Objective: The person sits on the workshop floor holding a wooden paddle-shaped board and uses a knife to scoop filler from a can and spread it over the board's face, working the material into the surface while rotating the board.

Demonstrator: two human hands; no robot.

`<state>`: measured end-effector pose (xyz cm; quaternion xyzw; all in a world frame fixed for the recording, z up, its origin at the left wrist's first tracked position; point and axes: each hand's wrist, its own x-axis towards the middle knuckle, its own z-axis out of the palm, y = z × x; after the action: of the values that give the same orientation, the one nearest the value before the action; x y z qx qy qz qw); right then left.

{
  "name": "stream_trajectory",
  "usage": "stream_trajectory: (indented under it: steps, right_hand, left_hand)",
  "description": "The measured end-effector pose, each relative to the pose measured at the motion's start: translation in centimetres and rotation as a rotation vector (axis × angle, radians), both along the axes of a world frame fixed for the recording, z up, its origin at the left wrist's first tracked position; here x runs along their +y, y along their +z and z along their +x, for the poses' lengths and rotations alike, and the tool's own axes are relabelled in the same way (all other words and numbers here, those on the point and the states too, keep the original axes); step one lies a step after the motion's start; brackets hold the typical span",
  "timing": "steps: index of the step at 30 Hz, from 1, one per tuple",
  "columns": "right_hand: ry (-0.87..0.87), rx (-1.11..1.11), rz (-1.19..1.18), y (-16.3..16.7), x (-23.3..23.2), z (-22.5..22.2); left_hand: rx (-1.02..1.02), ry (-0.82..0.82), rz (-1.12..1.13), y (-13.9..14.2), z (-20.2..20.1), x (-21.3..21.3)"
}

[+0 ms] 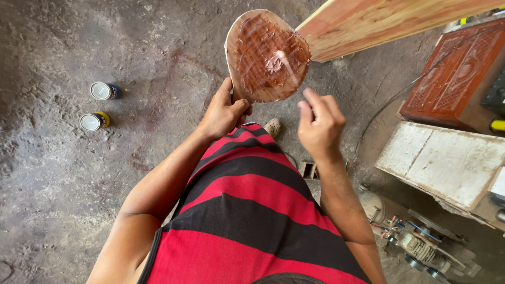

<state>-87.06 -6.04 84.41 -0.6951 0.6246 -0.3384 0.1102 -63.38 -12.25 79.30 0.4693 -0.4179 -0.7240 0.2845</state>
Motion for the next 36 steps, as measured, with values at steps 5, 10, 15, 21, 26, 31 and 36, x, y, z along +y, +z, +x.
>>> stream_trajectory:
  steps: [5,10,15,21,26,31,36]
  right_hand:
    - [0.070,0.043,-0.037,0.0,-0.5,-0.6]
    - [0.068,-0.022,-0.019,-0.5,-0.8,-1.0]
    - [0.056,-0.036,0.007,-0.6,-1.2,-1.0]
    - [0.124,-0.039,-0.048,-0.7,-1.8,-0.7]
    - [0.088,0.025,-0.063,-1.2,-2.0,-1.1]
    - [0.096,-0.045,-0.020,-2.1,-1.4,-1.2]
    - [0.086,-0.075,0.016,-2.5,-1.1,-1.4]
  left_hand:
    - [-0.011,0.006,-0.010,0.2,-0.4,-0.3]
    - [-0.025,0.002,0.005,0.6,-0.2,-0.7]
    - [-0.038,-0.004,0.015,0.9,0.0,-0.9]
    - [-0.044,-0.016,0.002,0.8,-0.1,-1.1]
    - [-0.072,-0.018,-0.007,0.6,-0.2,-1.4]
    - [-0.053,0.018,0.012,0.4,-0.2,-1.7]
    - [-0.077,0.015,0.035,-0.1,-0.5,-1.5]
